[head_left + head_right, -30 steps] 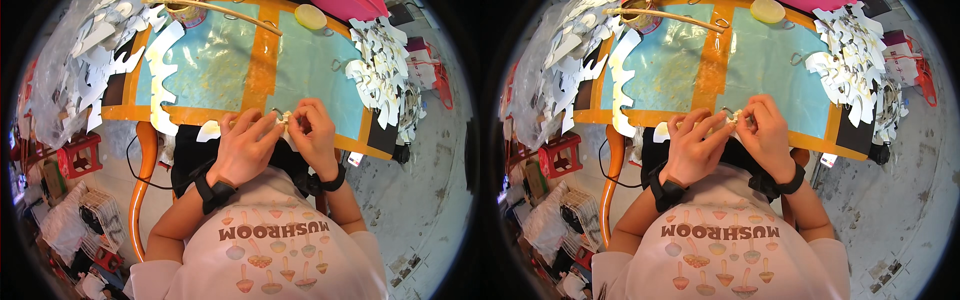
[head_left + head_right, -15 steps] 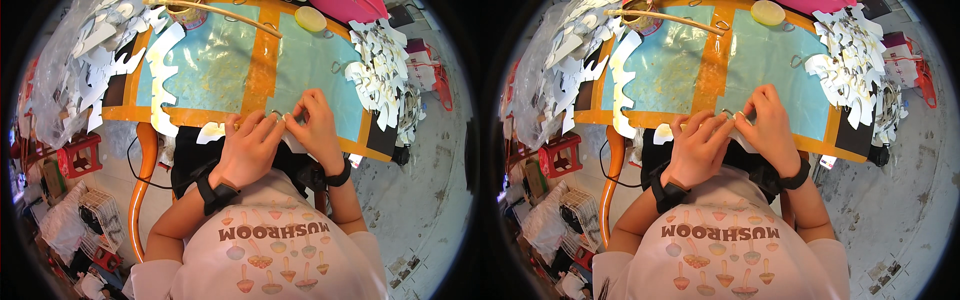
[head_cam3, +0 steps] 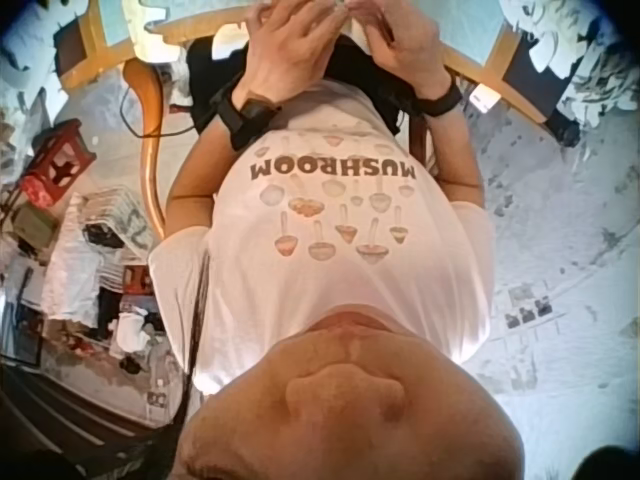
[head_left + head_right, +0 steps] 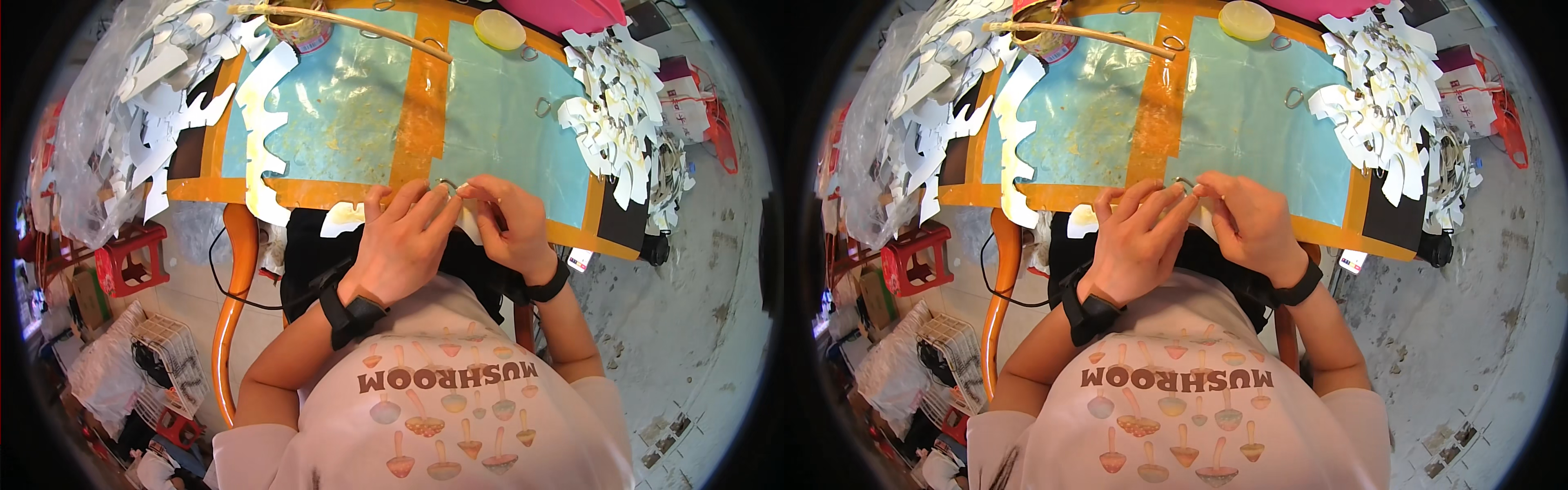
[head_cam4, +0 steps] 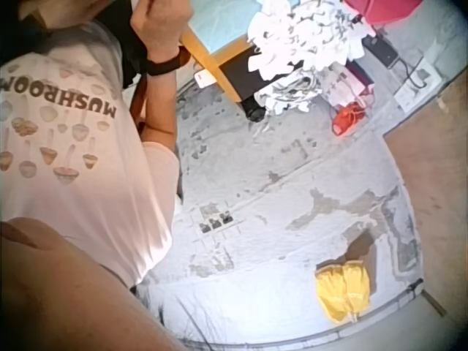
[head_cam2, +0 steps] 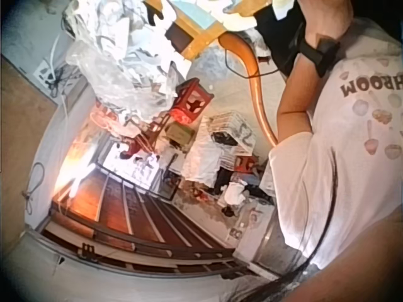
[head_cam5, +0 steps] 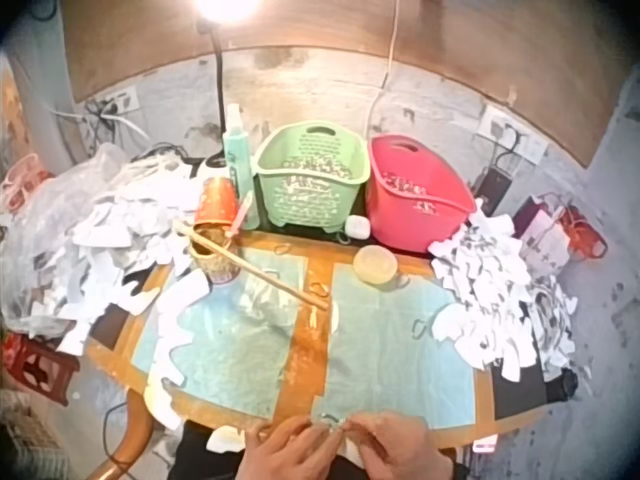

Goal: Manually attaching metal eyelets or rings to shoe upper components.

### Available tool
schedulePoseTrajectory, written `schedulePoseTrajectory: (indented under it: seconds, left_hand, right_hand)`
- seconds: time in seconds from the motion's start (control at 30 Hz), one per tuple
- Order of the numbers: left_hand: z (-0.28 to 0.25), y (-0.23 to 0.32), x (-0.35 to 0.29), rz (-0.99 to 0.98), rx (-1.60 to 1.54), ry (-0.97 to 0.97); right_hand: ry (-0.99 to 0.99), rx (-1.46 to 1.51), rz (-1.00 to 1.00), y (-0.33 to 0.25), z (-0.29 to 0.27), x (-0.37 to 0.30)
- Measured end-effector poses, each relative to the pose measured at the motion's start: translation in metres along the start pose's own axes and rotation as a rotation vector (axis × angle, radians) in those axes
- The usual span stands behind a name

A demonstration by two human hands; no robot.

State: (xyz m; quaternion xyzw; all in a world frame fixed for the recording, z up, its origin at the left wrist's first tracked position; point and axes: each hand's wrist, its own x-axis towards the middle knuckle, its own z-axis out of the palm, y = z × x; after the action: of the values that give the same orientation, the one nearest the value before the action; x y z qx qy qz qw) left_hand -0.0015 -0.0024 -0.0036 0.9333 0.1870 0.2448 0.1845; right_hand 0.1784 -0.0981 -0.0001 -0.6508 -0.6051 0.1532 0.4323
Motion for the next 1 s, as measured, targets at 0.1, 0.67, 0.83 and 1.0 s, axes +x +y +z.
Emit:
schedulePoseTrajectory:
  seconds: [0.1, 0.67, 0.83, 1.0]
  left_hand:
    - [0.001, -0.001, -0.005, -0.040, -0.041, 0.079]
    - [-0.008, -0.019, 0.018, 0.097, -0.007, 0.012]
    - [0.002, -0.012, 0.028, 0.199, 0.107, 0.060]
    - [0.008, -0.015, 0.028, 0.161, 0.084, 0.026]
  right_hand:
    - [0.028, -0.062, -0.020, -0.001, 0.000, 0.001]
    - [0.151, -0.314, -0.024, -0.018, 0.019, -0.019]
    - [-0.057, -0.204, -0.008, -0.007, -0.014, 0.001]
    - [-0.102, -0.132, 0.005, -0.005, -0.018, 0.005]
